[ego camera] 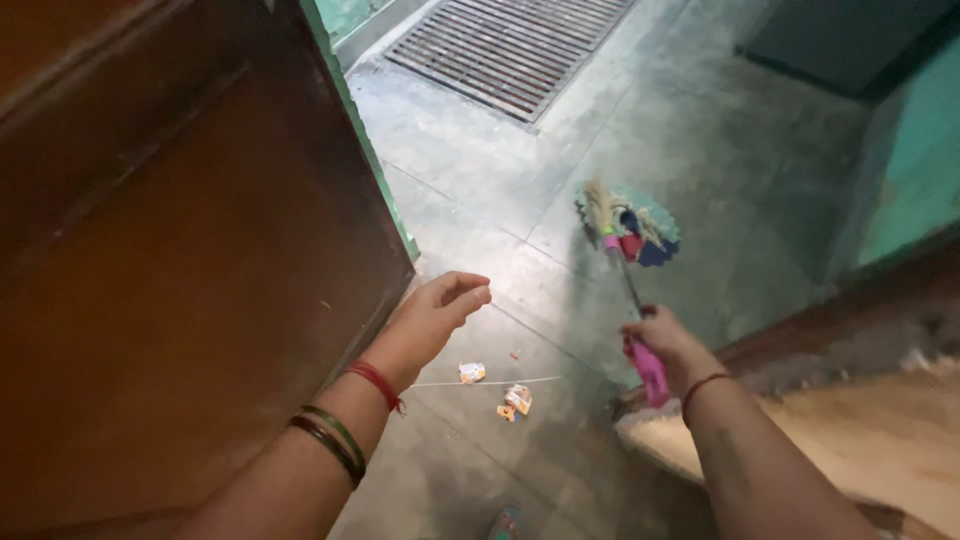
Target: The person sweeps scattered debris on a tiled floor using a broom with a pink handle. The person gathers the debris into a pile near a doorway and continues sweeping around a woven cot and a small rug.
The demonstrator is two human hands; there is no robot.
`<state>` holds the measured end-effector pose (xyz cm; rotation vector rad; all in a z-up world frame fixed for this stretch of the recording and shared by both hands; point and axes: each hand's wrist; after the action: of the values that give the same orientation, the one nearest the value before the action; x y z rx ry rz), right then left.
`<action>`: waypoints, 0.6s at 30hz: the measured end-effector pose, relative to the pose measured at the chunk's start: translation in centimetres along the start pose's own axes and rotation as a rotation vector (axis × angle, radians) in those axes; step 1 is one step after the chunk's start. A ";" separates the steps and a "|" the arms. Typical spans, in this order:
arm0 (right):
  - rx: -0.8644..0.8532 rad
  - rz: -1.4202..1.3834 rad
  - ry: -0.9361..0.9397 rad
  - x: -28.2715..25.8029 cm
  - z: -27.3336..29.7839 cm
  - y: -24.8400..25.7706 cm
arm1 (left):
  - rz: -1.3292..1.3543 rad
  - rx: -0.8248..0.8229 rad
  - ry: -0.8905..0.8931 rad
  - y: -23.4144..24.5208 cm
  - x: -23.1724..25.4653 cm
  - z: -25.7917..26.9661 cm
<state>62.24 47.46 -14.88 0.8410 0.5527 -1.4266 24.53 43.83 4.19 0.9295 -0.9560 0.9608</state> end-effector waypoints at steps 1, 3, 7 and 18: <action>-0.056 0.094 -0.013 -0.1 1.8 -0.6 | 0.020 -0.018 -0.007 0.3 -0.1 1.0; -0.071 0.242 0.001 -1.1 4.6 -1.9 | 0.047 -0.047 -0.033 1.5 -0.2 2.8; 0.009 0.542 0.076 -0.3 12.7 -4.5 | 0.035 -0.050 -0.040 5.1 -1.4 7.0; 0.223 1.318 0.011 3.7 28.6 -14.5 | 0.122 -0.215 -0.059 12.2 -8.3 17.4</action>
<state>44.04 23.73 -2.76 1.0702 -0.2040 -0.2573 6.96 29.35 3.99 0.7280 -1.1521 0.9159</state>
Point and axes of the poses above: each hand's wrist, its own z-axis away from the middle knuckle, its own y-axis out of the back of the hand, x = y × z
